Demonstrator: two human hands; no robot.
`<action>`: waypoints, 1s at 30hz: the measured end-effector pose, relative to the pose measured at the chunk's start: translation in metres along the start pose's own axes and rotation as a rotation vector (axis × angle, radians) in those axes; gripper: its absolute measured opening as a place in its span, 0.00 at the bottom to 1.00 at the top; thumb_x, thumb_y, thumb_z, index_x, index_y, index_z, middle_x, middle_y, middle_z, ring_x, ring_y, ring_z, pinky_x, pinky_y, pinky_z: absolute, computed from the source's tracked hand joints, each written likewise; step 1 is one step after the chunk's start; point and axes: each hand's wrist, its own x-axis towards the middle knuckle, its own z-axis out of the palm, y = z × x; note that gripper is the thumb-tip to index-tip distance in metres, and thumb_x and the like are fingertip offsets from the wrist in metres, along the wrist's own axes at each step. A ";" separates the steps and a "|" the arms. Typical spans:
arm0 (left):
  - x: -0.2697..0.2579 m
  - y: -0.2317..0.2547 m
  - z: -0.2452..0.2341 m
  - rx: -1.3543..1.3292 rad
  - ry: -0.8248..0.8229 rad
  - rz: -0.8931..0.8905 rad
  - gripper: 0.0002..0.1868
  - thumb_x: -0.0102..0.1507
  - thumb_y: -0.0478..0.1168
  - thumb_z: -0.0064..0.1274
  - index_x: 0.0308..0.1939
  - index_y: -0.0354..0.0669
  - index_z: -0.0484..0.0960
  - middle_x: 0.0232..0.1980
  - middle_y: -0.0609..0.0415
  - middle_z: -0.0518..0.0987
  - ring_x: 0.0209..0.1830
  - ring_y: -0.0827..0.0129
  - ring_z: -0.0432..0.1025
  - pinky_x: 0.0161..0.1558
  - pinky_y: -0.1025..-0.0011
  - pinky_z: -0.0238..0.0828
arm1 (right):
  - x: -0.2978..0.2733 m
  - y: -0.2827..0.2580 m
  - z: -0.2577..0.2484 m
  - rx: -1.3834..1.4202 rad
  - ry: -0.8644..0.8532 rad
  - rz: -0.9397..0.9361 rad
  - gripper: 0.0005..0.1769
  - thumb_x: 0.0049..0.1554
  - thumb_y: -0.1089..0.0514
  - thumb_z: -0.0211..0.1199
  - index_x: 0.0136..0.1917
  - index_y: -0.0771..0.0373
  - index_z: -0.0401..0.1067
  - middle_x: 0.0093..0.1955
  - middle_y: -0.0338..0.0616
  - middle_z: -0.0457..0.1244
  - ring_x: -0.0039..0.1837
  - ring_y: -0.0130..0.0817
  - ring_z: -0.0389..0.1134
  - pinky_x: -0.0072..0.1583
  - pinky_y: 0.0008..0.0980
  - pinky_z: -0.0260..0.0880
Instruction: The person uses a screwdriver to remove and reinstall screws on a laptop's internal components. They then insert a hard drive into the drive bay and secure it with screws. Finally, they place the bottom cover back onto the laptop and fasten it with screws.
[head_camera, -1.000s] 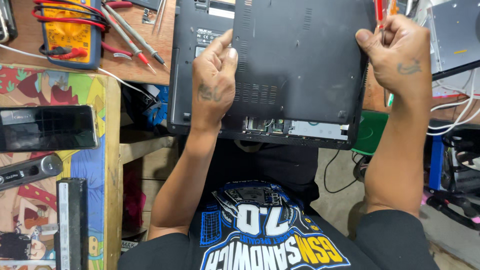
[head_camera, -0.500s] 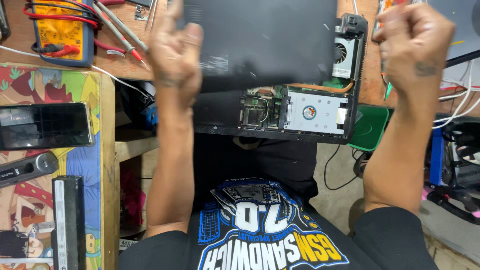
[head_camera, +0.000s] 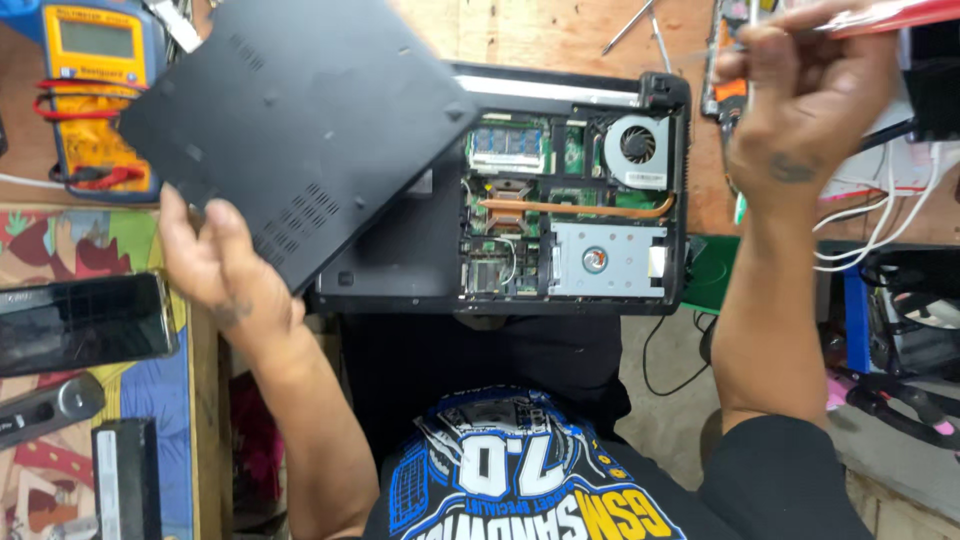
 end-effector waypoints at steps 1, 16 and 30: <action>-0.004 0.003 -0.001 0.028 0.052 -0.019 0.27 0.78 0.34 0.47 0.78 0.25 0.59 0.71 0.36 0.73 0.69 0.59 0.74 0.73 0.64 0.72 | 0.005 0.007 0.008 0.054 0.004 -0.014 0.11 0.78 0.64 0.57 0.63 0.70 0.55 0.49 0.48 0.63 0.47 0.35 0.70 0.53 0.31 0.79; -0.026 0.021 0.004 0.053 0.093 -0.125 0.30 0.75 0.29 0.47 0.80 0.27 0.56 0.66 0.35 0.76 0.63 0.64 0.73 0.69 0.69 0.70 | 0.038 0.053 0.077 0.007 -0.165 -0.046 0.11 0.72 0.76 0.53 0.58 0.72 0.52 0.53 0.57 0.67 0.54 0.40 0.76 0.57 0.34 0.79; -0.042 0.033 -0.002 0.116 0.061 -0.158 0.33 0.75 0.33 0.49 0.82 0.28 0.54 0.60 0.40 0.74 0.58 0.70 0.70 0.68 0.71 0.68 | 0.036 0.072 0.103 0.143 -0.235 0.044 0.09 0.76 0.72 0.55 0.60 0.71 0.55 0.55 0.57 0.67 0.56 0.39 0.78 0.60 0.33 0.83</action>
